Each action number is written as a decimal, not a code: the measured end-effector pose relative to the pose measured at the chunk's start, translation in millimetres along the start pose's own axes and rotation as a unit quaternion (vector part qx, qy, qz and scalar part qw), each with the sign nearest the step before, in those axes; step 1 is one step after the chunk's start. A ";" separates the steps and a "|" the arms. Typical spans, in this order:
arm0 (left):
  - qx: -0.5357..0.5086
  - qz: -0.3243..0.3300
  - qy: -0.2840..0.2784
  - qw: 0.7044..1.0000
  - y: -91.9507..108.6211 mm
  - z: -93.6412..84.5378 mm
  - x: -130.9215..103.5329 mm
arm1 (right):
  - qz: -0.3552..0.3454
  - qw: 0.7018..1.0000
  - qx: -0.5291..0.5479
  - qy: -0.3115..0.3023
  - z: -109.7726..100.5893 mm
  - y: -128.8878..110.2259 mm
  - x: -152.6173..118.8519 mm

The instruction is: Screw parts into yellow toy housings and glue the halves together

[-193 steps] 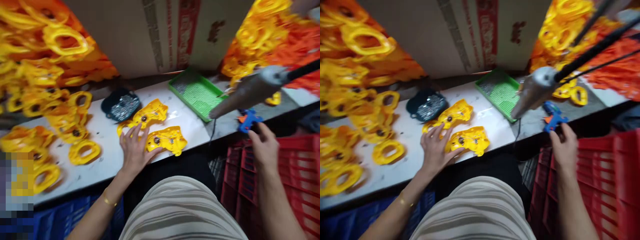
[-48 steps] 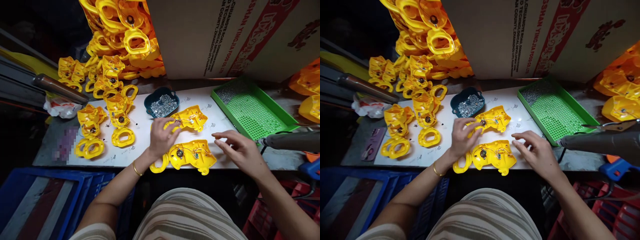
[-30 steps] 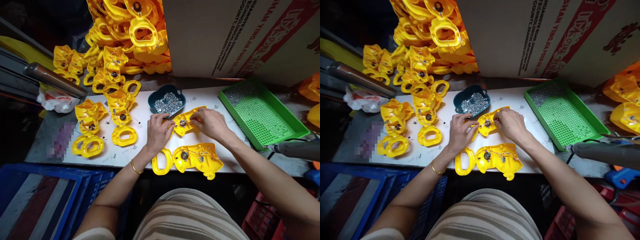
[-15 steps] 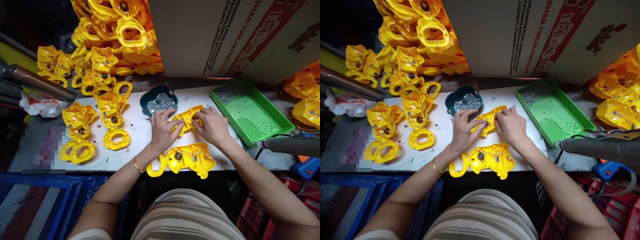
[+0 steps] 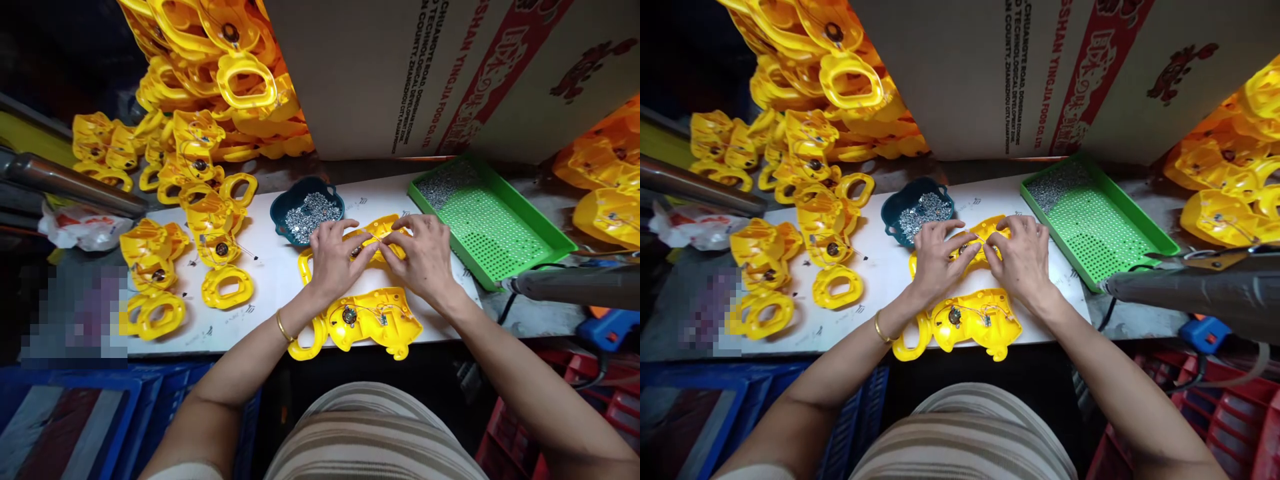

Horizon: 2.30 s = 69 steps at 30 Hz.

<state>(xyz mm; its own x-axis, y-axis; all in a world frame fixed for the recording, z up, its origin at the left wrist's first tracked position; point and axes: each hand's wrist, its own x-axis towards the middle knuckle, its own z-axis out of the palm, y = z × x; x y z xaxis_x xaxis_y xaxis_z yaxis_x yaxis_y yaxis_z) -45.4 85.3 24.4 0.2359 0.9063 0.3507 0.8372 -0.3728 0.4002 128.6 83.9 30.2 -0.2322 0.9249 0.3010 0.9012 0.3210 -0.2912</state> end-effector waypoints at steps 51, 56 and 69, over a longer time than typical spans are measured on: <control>-0.032 -0.034 -0.204 0.978 32.1 18.0 39.4 | 0.235 0.839 0.466 -0.156 13.0 36.5 -18.1; -0.032 -0.049 -0.220 0.974 33.9 18.2 40.0 | 0.226 0.841 0.465 -0.160 11.3 35.0 -19.5; -0.058 -0.036 -0.215 0.974 31.1 17.5 37.5 | 0.250 0.716 0.628 -0.172 18.3 35.0 -9.1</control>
<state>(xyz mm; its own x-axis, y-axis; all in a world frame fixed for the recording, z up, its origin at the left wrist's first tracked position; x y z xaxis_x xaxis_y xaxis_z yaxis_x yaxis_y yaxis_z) -1.9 111.2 35.1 0.3852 0.9210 -0.0591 0.8037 -0.3033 0.5119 155.7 90.4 0.7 -0.2668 0.9143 -0.3046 -0.0875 -0.3378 -0.9372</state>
